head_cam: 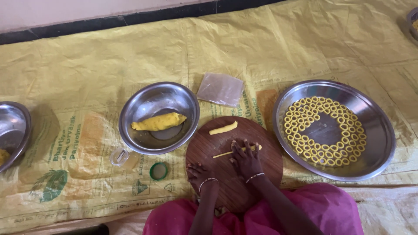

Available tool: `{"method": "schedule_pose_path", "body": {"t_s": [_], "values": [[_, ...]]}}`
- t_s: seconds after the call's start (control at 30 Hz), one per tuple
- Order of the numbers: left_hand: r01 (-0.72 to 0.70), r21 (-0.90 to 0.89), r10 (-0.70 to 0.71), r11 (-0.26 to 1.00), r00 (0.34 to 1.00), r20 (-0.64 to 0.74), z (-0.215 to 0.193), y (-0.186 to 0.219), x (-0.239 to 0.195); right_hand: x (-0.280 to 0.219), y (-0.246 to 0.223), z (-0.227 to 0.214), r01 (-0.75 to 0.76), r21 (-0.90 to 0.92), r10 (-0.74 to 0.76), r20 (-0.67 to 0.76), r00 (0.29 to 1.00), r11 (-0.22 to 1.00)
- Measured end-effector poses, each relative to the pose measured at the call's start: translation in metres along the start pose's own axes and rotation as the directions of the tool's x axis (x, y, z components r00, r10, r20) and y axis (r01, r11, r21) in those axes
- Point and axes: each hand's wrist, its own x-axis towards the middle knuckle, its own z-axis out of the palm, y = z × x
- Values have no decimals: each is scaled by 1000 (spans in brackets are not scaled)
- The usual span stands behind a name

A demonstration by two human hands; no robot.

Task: The person rolls yellow dough into thin ropes on a wooden board, cuts small segments, and joins the ends to form rings. The finished rings are placed into a large metal tray.

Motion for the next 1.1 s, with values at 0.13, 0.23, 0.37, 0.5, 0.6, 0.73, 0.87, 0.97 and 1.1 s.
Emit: {"method": "schedule_pose_path", "body": {"t_s": [0.13, 0.23, 0.37, 0.5, 0.6, 0.73, 0.87, 0.97, 1.1], "values": [[-5, -42, 6, 999, 999, 31, -15, -2, -8, -36, -5, -16, 76, -27, -76, -29, 997, 997], [-45, -21, 44, 999, 998, -36, -30, -13, -26, -48, 3, -28, 123, 146, -110, -97, 989, 982], [-96, -82, 107, 992, 984, 143, -45, -31, -37, -42, 30, -43, 91, 447, 1, -200, 980, 890], [-200, -291, 115, 935, 951, -286, -36, -40, -24, -32, 50, -49, 70, 340, 10, -230, 973, 938], [-489, -352, 239, 798, 793, -560, -25, -35, -8, -34, 54, -45, 7, 480, 110, -214, 971, 877], [-573, -463, 198, 676, 747, -635, -20, -16, 0, -34, 61, -32, -2, 370, 102, -250, 963, 929], [-597, -435, 154, 674, 689, -708, -20, -14, 6, -35, 66, -21, -19, 335, 112, -261, 959, 942], [-631, -364, 262, 685, 680, -685, -13, -15, 12, -37, 65, -19, 14, 390, 102, -276, 956, 921], [-676, -239, 315, 697, 588, -744, -2, -15, 18, -38, 65, -22, 36, 508, 109, -253, 961, 861]]}}
